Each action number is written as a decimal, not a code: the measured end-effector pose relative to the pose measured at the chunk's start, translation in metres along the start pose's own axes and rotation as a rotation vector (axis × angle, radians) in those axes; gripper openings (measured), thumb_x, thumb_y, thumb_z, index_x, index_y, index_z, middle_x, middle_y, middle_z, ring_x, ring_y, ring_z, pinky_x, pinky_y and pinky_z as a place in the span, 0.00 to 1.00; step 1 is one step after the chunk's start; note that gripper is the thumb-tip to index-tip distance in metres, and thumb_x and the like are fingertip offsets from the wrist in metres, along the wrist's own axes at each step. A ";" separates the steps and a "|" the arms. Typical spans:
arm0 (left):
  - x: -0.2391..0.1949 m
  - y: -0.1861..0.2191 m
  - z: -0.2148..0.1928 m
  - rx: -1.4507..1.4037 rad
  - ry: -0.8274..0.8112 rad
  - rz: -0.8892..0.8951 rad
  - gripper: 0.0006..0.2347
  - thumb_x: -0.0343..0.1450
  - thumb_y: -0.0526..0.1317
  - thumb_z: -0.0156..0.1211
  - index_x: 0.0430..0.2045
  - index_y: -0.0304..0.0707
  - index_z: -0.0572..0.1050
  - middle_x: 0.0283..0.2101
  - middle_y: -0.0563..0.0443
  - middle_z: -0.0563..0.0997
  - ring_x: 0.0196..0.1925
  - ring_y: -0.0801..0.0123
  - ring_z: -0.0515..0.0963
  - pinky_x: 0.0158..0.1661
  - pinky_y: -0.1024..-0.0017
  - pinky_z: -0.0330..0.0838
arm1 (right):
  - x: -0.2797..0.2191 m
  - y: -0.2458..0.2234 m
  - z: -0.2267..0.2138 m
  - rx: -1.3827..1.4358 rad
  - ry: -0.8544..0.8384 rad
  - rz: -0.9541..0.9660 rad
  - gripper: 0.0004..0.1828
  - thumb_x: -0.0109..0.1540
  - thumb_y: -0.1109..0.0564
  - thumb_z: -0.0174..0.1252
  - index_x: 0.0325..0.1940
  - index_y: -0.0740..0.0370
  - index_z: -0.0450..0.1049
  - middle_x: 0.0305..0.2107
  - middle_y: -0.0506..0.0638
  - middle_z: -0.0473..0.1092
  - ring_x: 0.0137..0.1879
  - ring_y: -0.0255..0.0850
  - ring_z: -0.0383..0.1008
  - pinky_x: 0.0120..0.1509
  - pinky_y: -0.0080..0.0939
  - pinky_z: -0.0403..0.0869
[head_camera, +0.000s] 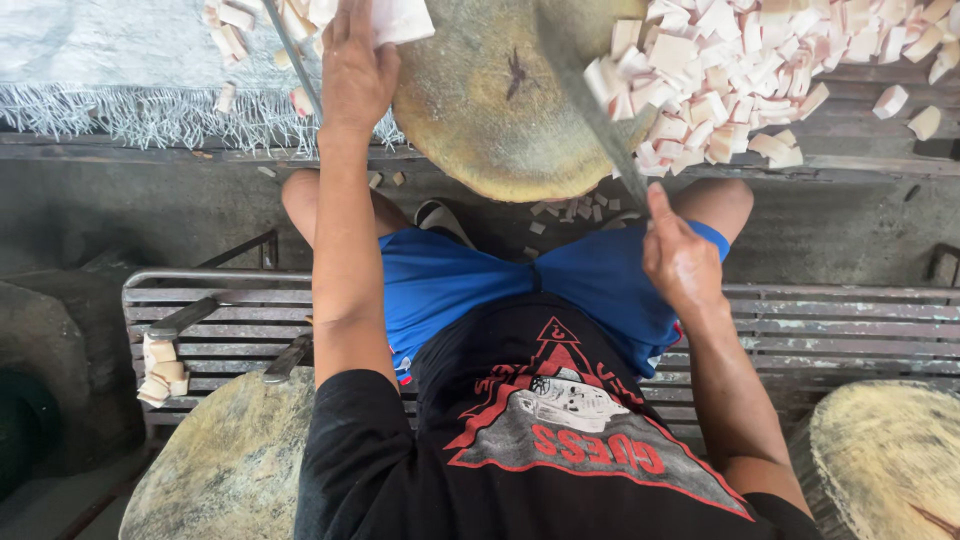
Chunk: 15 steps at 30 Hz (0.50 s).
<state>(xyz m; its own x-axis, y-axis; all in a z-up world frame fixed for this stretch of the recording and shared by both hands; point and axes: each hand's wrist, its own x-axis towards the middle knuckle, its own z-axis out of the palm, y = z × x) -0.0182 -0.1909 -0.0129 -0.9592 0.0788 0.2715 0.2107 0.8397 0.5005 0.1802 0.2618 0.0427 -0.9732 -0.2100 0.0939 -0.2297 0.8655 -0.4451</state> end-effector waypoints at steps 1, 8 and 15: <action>0.003 0.001 -0.002 -0.017 -0.019 -0.006 0.27 0.72 0.32 0.62 0.68 0.31 0.61 0.67 0.28 0.69 0.66 0.32 0.68 0.66 0.50 0.66 | 0.006 0.005 0.003 0.017 0.030 -0.002 0.32 0.66 0.64 0.57 0.75 0.58 0.64 0.36 0.64 0.76 0.35 0.60 0.77 0.40 0.56 0.75; 0.021 -0.017 0.022 0.011 -0.117 -0.133 0.28 0.77 0.46 0.70 0.63 0.27 0.61 0.56 0.28 0.77 0.55 0.36 0.78 0.56 0.52 0.73 | 0.021 0.015 0.010 0.061 0.006 0.051 0.34 0.64 0.65 0.56 0.76 0.59 0.64 0.38 0.66 0.76 0.39 0.63 0.77 0.45 0.59 0.75; 0.029 -0.016 0.043 -0.417 0.373 -0.135 0.15 0.73 0.25 0.51 0.55 0.26 0.73 0.43 0.39 0.86 0.42 0.54 0.87 0.45 0.61 0.81 | 0.023 0.019 0.010 0.172 0.010 0.086 0.36 0.63 0.67 0.54 0.77 0.59 0.63 0.34 0.67 0.75 0.39 0.62 0.78 0.47 0.56 0.76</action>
<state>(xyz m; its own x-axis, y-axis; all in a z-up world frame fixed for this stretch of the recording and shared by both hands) -0.0574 -0.1792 -0.0483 -0.8673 -0.2724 0.4166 0.2205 0.5401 0.8122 0.1540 0.2691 0.0275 -0.9894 -0.1337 0.0575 -0.1414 0.7894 -0.5973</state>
